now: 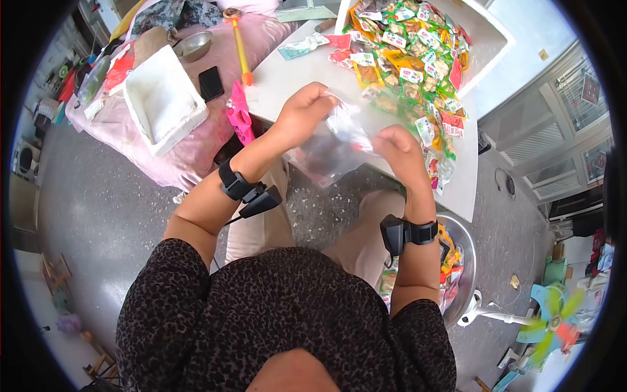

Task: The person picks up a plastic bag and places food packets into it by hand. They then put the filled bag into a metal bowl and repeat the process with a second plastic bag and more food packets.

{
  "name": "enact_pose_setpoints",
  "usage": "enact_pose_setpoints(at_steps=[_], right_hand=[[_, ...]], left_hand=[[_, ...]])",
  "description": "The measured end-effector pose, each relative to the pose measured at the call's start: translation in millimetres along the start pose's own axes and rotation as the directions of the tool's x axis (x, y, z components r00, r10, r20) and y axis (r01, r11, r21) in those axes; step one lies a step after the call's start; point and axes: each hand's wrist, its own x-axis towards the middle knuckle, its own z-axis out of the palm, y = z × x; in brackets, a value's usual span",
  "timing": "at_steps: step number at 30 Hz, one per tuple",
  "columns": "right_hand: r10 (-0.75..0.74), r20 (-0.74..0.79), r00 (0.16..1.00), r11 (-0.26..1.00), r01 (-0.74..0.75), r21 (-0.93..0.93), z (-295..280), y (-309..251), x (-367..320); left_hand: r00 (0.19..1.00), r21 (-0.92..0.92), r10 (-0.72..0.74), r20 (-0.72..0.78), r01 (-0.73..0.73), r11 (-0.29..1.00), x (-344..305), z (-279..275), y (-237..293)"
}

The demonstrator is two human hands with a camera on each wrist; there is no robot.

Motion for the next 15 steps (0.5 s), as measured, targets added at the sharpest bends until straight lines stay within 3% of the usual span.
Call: enact_pose_setpoints(at_steps=[2, 4, 6, 8, 11, 15], right_hand=[[-0.012, 0.024, 1.0, 0.997, 0.014, -0.074, 2, -3, -10], [-0.028, 0.026, 0.999, 0.988, 0.032, -0.153, 5, -7, -20], [-0.217, -0.03, 0.976, 0.936, 0.199, -0.291, 18, -11, -30], [-0.095, 0.083, 0.992, 0.953, 0.115, -0.279, 21, -24, -39], [-0.082, 0.218, 0.973, 0.895, 0.168, -0.414, 21, -11, -51], [-0.12, 0.135, 0.984, 0.891, 0.167, -0.422, 30, 3, -70]], left_hand=[[1.0, 0.013, -0.012, 0.015, 0.012, 1.0, -10, 2, 0], [0.996, 0.033, 0.074, 0.054, -0.076, 0.997, -21, 6, -2], [0.99, 0.048, 0.075, 0.118, -0.081, 0.996, -31, 12, -6], [0.986, 0.123, 0.068, 0.154, -0.087, 0.989, -44, 19, -5], [0.973, 0.143, 0.034, 0.229, -0.068, 0.987, -57, 23, -12], [0.958, 0.078, -0.059, 0.281, 0.039, 0.996, -66, 27, -23]])
